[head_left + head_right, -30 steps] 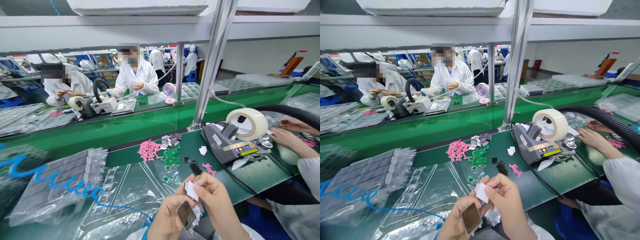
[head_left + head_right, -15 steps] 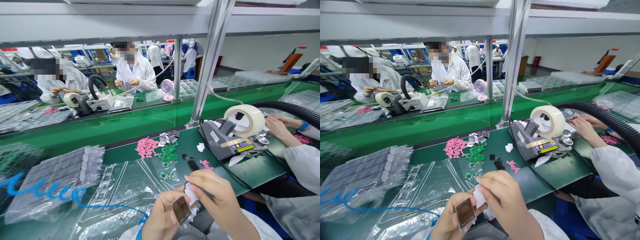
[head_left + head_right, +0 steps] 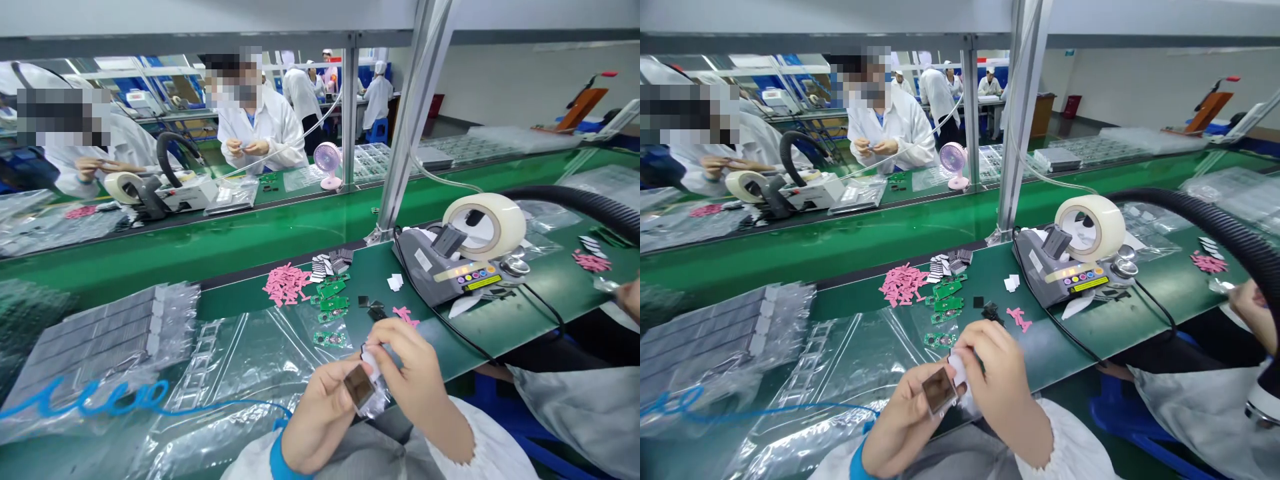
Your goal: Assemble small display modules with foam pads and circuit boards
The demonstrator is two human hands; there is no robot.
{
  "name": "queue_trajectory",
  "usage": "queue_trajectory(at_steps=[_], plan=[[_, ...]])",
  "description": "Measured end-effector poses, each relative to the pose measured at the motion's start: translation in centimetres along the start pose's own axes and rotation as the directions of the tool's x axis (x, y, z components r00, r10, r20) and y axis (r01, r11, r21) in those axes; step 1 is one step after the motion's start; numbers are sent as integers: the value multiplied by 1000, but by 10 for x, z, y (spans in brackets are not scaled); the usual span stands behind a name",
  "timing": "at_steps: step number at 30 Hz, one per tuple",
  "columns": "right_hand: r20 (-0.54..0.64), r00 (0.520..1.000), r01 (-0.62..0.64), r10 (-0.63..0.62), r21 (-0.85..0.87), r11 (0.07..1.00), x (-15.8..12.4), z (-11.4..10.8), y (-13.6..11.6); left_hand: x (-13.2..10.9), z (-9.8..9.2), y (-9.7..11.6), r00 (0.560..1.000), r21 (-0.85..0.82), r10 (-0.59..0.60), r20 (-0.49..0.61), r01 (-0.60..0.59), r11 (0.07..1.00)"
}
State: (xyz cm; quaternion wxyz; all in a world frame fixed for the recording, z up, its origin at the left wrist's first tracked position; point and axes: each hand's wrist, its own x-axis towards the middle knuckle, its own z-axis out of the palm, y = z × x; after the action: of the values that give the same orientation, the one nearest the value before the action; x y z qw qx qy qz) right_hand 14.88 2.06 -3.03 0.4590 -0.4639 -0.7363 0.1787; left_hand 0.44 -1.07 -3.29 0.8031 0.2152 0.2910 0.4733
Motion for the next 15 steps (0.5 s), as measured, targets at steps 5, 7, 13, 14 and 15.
queue_trajectory(at_steps=[5, 7, 13, 14, 15], plan=[[-29, 1000, -9, 8, -55, 998, -10, 22, 12, 10, -15, -9, 1000, -57, -9, -29, 7, 998], [-35, 999, -16, 14, -56, 998, -16, 23, 9, 11, -19, -10, 999, -78, -15, -33, 13, 997], [108, 991, -86, 85, 7, 996, -42, 16, 7, 15, -34, 6, 991, -171, 47, -123, -68, 983], [148, 984, -99, 99, -5, 995, -47, 20, 12, 15, -37, 10, 988, -177, 66, -140, -90, 980], [177, 978, -107, 110, -31, 994, -52, 24, 18, 15, -40, 14, 985, -177, 83, -152, -110, 978]])
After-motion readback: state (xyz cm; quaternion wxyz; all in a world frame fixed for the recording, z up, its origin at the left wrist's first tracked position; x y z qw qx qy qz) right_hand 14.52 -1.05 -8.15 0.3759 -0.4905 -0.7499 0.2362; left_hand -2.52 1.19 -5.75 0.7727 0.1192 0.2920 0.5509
